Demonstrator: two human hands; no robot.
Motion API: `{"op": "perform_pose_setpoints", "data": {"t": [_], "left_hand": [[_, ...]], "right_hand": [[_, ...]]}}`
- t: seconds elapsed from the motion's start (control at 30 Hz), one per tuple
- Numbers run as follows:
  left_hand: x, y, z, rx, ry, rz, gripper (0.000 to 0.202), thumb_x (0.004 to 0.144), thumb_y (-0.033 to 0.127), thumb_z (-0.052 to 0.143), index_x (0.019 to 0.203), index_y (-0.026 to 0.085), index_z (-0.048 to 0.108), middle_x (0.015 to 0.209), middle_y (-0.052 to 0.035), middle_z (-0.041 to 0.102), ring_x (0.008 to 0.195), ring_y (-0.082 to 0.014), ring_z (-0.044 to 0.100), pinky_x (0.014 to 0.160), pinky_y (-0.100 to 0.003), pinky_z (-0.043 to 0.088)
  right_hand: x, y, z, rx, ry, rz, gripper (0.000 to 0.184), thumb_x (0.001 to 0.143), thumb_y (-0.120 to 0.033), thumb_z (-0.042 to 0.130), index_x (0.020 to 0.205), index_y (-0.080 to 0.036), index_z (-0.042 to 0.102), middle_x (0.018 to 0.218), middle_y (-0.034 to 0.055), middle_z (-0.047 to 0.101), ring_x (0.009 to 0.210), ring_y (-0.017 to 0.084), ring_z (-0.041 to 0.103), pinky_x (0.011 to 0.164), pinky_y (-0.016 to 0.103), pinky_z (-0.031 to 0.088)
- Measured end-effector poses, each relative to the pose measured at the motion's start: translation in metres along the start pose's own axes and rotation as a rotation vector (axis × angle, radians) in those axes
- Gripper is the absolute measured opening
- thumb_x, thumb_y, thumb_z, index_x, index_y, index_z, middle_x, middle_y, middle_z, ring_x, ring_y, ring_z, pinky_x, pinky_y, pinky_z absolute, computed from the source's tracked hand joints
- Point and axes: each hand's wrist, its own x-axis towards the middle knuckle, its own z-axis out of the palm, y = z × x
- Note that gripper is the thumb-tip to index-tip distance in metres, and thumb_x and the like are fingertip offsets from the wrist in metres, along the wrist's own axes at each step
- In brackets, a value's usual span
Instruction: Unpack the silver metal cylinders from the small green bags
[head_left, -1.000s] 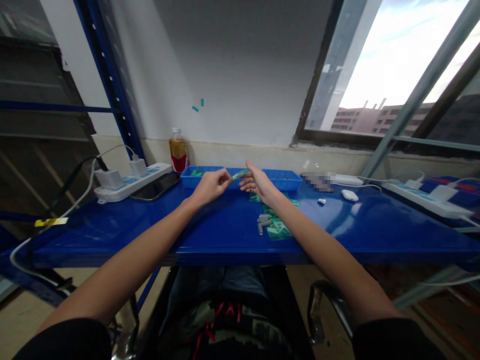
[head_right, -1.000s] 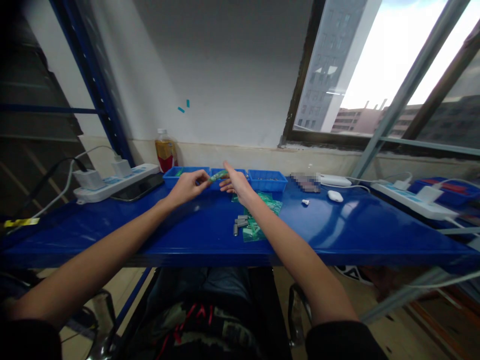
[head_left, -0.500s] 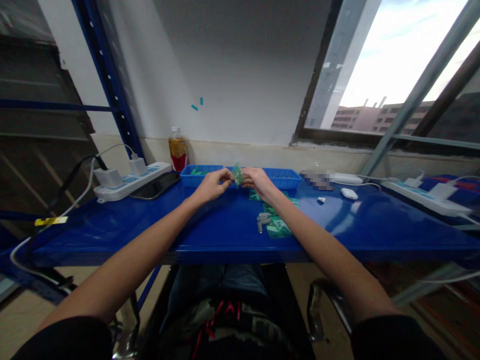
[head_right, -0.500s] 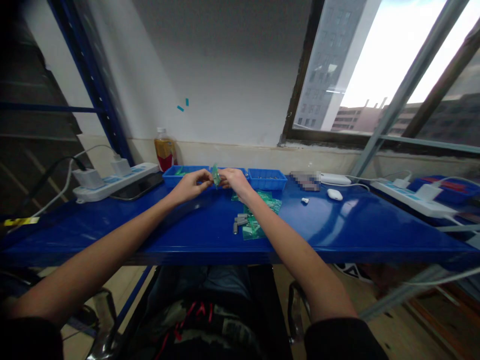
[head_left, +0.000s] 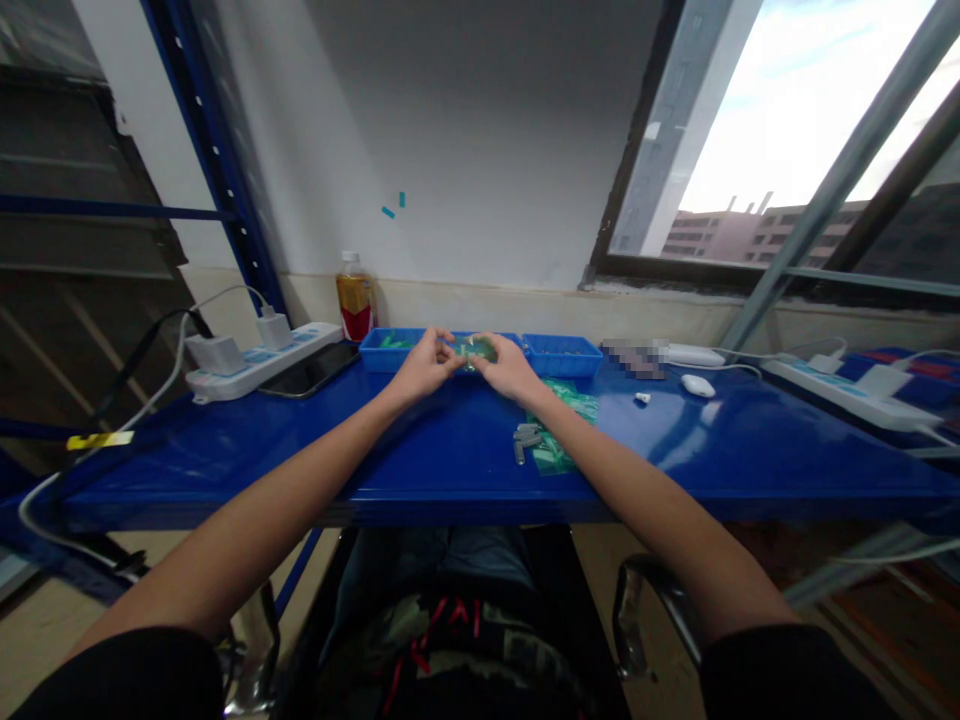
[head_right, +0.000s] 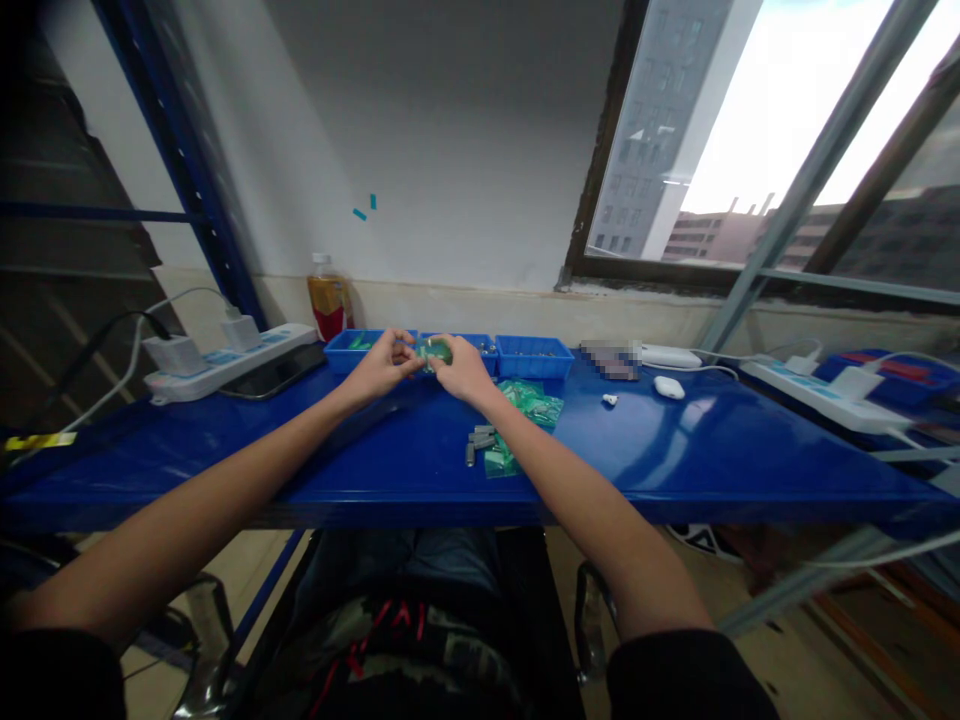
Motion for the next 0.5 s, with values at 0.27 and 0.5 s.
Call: {"op": "perform_pose_setpoints", "data": {"t": [0.27, 0.5], "left_hand": [[0.003, 0.013, -0.033, 0.42, 0.376, 0.106, 0.026, 0.073, 0.028, 0.064, 0.094, 0.017, 0.054, 0.066, 0.0032, 0.054, 0.064, -0.0129, 0.053, 0.066, -0.024, 0.041], [0.01, -0.005, -0.085, 0.47, 0.711, 0.074, 0.014, 0.076, 0.025, 0.061, 0.082, 0.018, 0.05, 0.073, -0.0005, 0.055, 0.066, -0.0149, 0.053, 0.066, -0.026, 0.043]], "right_hand": [[0.003, -0.002, -0.016, -0.117, 0.186, -0.084, 0.017, 0.084, -0.035, 0.056, 0.081, -0.018, 0.054, 0.073, 0.0006, 0.053, 0.069, 0.014, 0.05, 0.07, 0.026, 0.039], [0.011, 0.004, -0.036, -0.231, 0.374, -0.001, 0.031, 0.095, -0.031, 0.034, 0.067, -0.022, 0.04, 0.063, 0.0018, 0.047, 0.066, 0.017, 0.048, 0.068, 0.03, 0.036]]}}
